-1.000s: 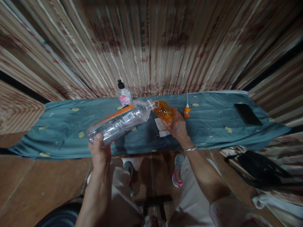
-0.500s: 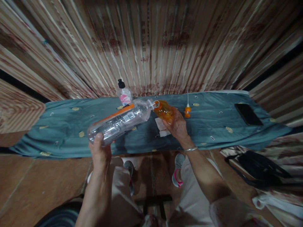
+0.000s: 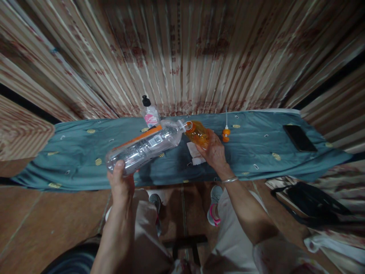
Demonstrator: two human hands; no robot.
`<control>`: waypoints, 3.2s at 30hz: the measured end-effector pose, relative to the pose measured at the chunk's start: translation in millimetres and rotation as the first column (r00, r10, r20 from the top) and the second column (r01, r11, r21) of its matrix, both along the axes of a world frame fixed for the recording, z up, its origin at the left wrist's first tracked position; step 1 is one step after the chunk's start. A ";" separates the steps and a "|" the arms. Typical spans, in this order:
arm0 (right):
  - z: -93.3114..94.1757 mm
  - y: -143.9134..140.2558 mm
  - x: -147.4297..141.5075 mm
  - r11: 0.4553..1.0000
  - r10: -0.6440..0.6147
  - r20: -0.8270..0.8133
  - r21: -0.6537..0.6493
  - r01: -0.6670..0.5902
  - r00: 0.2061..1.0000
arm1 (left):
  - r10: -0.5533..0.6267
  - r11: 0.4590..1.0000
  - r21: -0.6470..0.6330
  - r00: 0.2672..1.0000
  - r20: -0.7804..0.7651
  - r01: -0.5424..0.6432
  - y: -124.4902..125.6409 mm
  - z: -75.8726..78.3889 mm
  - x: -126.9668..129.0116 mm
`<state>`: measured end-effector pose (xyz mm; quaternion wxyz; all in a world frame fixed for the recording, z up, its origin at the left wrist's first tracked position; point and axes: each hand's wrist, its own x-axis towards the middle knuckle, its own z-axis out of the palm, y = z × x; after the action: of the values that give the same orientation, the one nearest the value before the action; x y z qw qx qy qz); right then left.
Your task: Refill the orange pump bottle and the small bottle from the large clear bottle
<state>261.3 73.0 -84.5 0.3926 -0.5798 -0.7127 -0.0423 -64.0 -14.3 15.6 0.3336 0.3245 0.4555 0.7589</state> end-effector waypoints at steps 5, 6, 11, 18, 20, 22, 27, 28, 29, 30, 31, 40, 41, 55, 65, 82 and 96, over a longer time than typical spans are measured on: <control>-0.7 -0.4 0.6 1.000 0.000 0.010 0.004 0.000 1.000 | 0.010 1.000 0.007 1.000 0.007 -0.010 0.3 -0.2 0.2; -1.0 -0.5 0.7 1.000 0.000 0.014 0.005 0.000 1.000 | 0.011 1.000 0.008 1.000 0.010 -0.011 0.6 -0.6 -0.1; -0.3 -1.1 0.2 1.000 -0.002 0.017 -0.004 0.003 1.000 | -0.008 0.999 0.034 1.000 0.009 0.008 2.1 -3.5 -2.2; 2.9 -2.2 0.3 1.000 0.006 0.016 -0.009 -0.006 1.000 | -0.015 0.999 0.037 0.999 0.031 0.014 1.0 -5.2 -5.7; 3.7 -2.4 0.7 1.000 0.010 0.009 -0.016 -0.009 1.000 | -0.014 0.999 0.034 1.000 0.027 0.013 1.0 -5.3 -5.9; 4.3 -2.6 0.9 1.000 0.016 0.004 -0.026 -0.015 1.000 | -0.012 0.999 0.033 1.000 0.019 0.012 1.3 -5.5 -5.6; 3.5 -2.5 0.9 1.000 0.011 0.002 -0.016 -0.011 1.000 | -0.008 0.999 0.041 1.000 0.008 0.008 1.7 -6.0 -4.7; 2.8 -2.3 0.9 1.000 0.010 0.003 -0.009 -0.010 1.000 | -0.009 0.999 0.042 1.000 0.005 0.008 1.6 -6.0 -4.7; 2.0 -2.0 0.9 1.000 0.010 0.006 -0.004 -0.010 1.000 | -0.010 0.999 0.043 1.000 0.002 0.010 1.5 -6.0 -4.6; 1.3 -1.7 1.0 1.000 0.010 0.008 0.000 -0.010 1.000 | -0.010 0.999 0.046 1.000 -0.002 0.010 1.3 -5.9 -4.5; 0.6 -1.3 1.2 1.000 0.011 0.010 0.002 -0.011 1.000 | -0.010 0.999 0.050 1.000 -0.007 0.010 1.2 -5.7 -4.3; -1.1 -0.7 0.9 1.000 0.006 0.004 -0.003 -0.006 1.000 | 0.003 0.999 0.033 1.000 -0.001 -0.003 1.9 -5.9 -4.7; -1.3 -0.8 0.7 1.000 0.001 0.005 -0.001 -0.001 1.000 | -0.002 1.000 0.030 1.000 -0.001 0.002 1.9 -5.9 -4.9; 2.0 -1.7 0.9 1.000 0.000 0.015 -0.017 0.000 1.000 | 0.008 0.999 0.049 1.000 0.001 -0.008 2.1 -5.7 -3.9; 3.2 -1.9 -0.4 0.999 0.005 0.004 -0.036 -0.004 1.000 | 0.001 1.000 0.031 1.000 -0.028 0.000 0.8 -3.5 -2.9; 4.3 -2.2 -0.2 1.000 0.010 -0.001 -0.009 -0.010 1.000 | 0.007 0.999 0.049 1.000 -0.026 -0.006 3.7 -12.6 -8.9; 5.5 -2.9 -0.9 1.000 0.011 0.005 -0.025 -0.011 1.000 | 0.006 0.999 0.035 0.999 -0.046 -0.004 1.9 -9.2 -6.9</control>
<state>260.3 70.1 -79.0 0.3837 -0.5806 -0.7174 -0.0326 -71.0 -12.4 6.5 0.3154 0.3468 0.4505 0.7598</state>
